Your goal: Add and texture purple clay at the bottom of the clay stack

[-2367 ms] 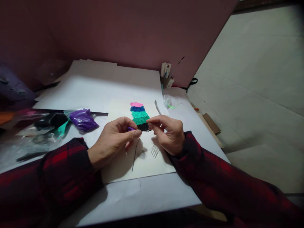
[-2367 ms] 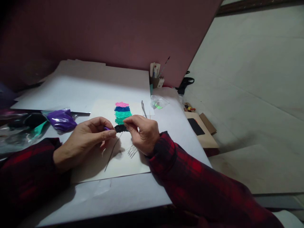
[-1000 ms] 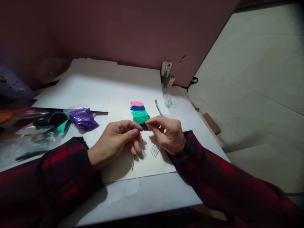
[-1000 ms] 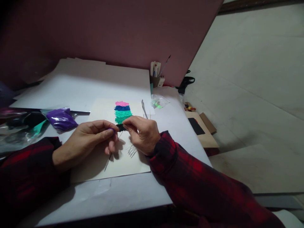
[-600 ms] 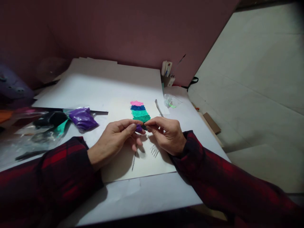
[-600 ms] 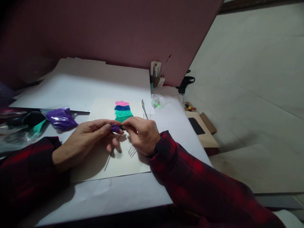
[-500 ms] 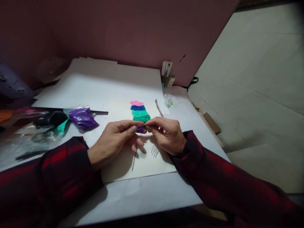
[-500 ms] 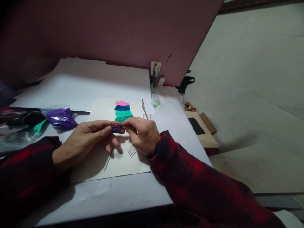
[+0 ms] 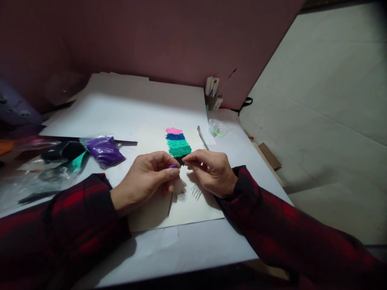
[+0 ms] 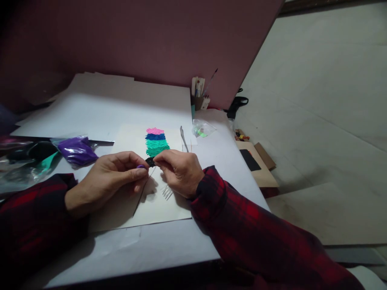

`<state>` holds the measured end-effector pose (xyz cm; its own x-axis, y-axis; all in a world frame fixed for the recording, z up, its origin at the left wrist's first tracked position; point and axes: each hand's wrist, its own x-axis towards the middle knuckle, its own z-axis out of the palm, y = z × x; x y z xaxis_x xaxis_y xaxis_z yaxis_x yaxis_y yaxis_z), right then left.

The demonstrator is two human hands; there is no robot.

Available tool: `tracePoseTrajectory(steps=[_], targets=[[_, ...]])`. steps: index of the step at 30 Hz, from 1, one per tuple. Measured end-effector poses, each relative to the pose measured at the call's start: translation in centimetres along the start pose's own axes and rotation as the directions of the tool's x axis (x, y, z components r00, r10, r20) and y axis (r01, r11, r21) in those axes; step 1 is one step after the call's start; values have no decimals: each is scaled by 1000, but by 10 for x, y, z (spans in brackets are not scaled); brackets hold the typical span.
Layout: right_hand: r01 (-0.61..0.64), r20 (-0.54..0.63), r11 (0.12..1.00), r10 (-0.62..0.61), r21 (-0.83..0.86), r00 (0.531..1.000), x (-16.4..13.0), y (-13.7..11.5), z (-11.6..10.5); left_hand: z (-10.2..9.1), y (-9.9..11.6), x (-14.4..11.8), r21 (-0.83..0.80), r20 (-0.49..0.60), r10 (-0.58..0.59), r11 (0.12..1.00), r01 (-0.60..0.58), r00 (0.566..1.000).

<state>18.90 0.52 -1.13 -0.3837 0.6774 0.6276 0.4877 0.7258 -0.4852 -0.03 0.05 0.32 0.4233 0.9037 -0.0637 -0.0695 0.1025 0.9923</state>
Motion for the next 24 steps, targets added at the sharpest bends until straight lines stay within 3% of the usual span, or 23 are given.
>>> tracePoseTrajectory(steps=[14,24], targets=[[10,55,1000,-9,-17,998,0,-1,-1,1,-1,1,-12,44,44,999,-43,998],[18,58,1000,-16,-25,998,-1,1,-2,2,2,-1,57,-14,12,998,-11,1000]])
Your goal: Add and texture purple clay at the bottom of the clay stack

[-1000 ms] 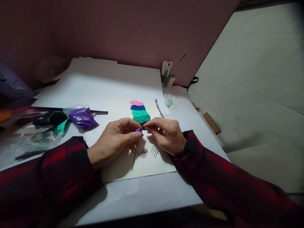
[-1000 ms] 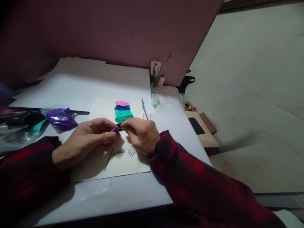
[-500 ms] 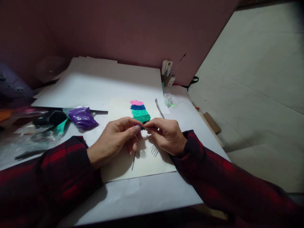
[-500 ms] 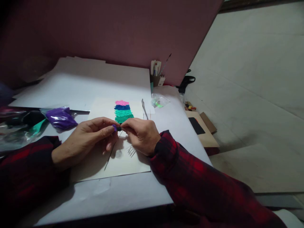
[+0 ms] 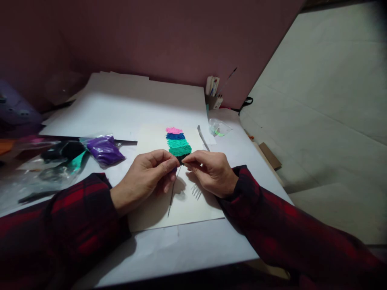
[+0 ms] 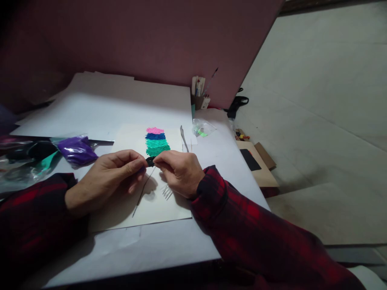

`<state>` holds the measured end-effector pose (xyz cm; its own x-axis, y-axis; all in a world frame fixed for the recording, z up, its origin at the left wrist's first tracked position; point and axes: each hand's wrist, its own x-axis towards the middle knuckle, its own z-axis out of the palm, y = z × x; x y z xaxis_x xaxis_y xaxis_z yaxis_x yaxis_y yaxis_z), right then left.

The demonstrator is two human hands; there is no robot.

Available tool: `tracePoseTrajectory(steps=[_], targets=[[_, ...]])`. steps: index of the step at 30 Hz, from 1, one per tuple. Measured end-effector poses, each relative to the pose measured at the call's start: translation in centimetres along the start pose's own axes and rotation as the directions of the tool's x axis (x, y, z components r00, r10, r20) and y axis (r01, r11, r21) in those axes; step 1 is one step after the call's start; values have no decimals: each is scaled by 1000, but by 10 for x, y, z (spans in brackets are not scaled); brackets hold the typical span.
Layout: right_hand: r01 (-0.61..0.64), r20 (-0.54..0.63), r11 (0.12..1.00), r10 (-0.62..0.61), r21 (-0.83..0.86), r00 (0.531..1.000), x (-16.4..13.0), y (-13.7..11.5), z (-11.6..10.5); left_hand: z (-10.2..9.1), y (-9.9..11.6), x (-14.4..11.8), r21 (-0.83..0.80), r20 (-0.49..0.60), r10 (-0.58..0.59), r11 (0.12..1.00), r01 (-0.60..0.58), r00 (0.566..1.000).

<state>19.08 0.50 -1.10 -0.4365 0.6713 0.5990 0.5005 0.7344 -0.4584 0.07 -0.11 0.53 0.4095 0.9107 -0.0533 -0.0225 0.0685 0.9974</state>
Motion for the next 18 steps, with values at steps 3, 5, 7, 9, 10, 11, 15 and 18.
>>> tracePoseTrajectory(steps=[3,5,7,9,10,11,15,18], targets=[[-4,1,1000,4,1,1000,0,0,0,0,-1,0,-9,1,9,1000,-9,1000],[-12,1,1000,12,5,1000,-1,-1,0,0,-2,1,-53,-3,20,998,-20,1000],[-17,0,1000,17,10,1000,0,-1,0,0,-2,1,-104,-1,18,994,-18,1000],[-15,0,1000,15,12,1000,0,-1,0,0,-2,2,-122,7,8,993,-7,1000],[-12,-1,1000,12,11,1000,0,-1,0,0,-2,2,-119,10,4,993,-3,1000],[-9,-3,1000,9,9,1000,0,-1,-1,0,-3,2,-118,11,3,993,-1,1000],[-6,-1,1000,6,8,1000,0,0,-1,-2,-5,3,-156,14,10,988,-8,1000],[-4,-5,1000,4,6,1000,0,0,-2,-4,-6,4,-149,47,7,989,0,999]])
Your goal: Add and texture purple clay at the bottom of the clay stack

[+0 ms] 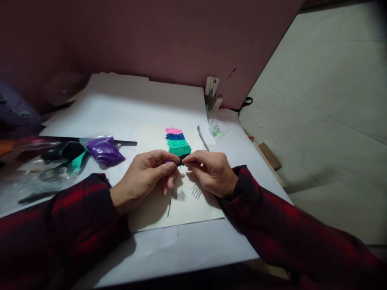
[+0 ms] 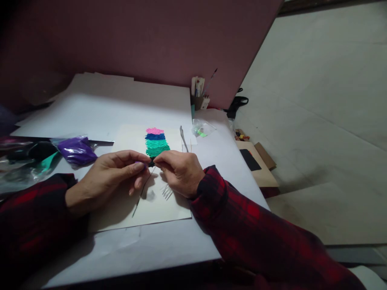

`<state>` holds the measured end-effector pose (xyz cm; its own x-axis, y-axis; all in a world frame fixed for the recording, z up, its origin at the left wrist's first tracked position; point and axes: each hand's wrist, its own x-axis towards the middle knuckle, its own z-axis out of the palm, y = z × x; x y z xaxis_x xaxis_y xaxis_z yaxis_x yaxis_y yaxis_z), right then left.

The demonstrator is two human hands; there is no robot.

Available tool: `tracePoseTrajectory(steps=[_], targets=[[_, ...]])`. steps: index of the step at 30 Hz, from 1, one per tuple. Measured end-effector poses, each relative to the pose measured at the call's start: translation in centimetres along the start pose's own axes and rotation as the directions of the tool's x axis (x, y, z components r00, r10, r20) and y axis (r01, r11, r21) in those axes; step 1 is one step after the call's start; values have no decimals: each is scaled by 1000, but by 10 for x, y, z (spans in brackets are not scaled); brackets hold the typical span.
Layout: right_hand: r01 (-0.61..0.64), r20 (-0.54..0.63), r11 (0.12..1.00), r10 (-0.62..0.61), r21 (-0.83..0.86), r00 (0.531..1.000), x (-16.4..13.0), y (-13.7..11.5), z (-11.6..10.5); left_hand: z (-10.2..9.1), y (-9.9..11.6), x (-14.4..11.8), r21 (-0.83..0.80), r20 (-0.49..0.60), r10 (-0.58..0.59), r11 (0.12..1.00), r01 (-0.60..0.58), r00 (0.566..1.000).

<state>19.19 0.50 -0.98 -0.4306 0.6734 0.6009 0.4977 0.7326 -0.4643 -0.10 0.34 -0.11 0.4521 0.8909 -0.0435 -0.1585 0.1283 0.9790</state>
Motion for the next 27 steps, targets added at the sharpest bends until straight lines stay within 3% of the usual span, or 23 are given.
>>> tracePoseTrajectory(steps=[11,18,27], targets=[[-16,-9,1000,16,7,1000,-1,2,0,3,1,1,-4,-45,-8,1000,8,999],[-14,-11,1000,14,6,1000,-2,3,0,2,0,0,55,-3,47,997,-47,999],[-7,-7,1000,7,5,1000,-1,3,-1,2,-1,0,35,22,35,999,-36,999]])
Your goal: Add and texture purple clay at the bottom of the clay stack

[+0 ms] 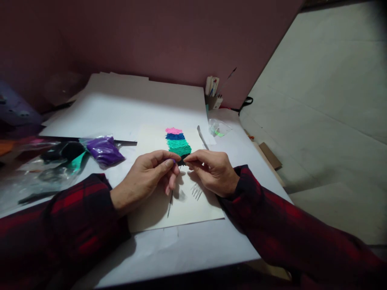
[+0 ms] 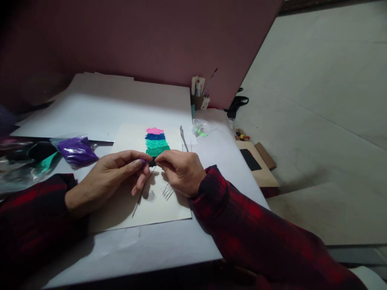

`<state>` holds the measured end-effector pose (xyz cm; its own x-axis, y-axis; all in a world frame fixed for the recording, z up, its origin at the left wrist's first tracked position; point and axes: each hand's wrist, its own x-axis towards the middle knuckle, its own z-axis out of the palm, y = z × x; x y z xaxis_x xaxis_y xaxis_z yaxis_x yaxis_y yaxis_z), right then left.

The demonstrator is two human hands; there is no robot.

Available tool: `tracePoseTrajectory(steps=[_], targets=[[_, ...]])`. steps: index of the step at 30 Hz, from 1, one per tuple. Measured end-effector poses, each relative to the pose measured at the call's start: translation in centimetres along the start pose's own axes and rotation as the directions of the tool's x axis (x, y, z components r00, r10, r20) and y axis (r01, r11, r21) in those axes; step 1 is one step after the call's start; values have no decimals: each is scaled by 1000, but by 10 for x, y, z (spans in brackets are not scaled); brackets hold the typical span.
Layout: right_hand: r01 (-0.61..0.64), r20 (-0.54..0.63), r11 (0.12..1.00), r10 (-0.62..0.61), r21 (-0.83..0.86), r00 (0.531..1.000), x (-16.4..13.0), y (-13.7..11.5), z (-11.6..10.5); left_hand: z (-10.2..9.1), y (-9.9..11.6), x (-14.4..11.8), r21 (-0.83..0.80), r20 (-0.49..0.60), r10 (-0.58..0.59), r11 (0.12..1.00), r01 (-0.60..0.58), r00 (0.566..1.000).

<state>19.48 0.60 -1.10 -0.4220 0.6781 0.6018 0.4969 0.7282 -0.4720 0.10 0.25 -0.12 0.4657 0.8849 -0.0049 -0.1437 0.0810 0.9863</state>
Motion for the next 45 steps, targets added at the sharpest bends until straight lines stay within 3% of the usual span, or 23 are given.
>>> tracePoseTrajectory(steps=[6,23,33,45], targets=[[-2,5,999,2,45,1000,-1,1,1,-1,2,0,33,-22,-21,999,21,1000],[-1,-11,1000,1,3,1000,-2,1,-1,0,-1,2,-86,-25,-8,996,5,1000],[-4,-10,1000,3,-6,1000,-1,1,-3,0,3,-2,33,66,-20,999,18,998],[-20,-5,1000,20,0,1000,-1,1,-2,2,5,0,50,46,-17,999,15,999]])
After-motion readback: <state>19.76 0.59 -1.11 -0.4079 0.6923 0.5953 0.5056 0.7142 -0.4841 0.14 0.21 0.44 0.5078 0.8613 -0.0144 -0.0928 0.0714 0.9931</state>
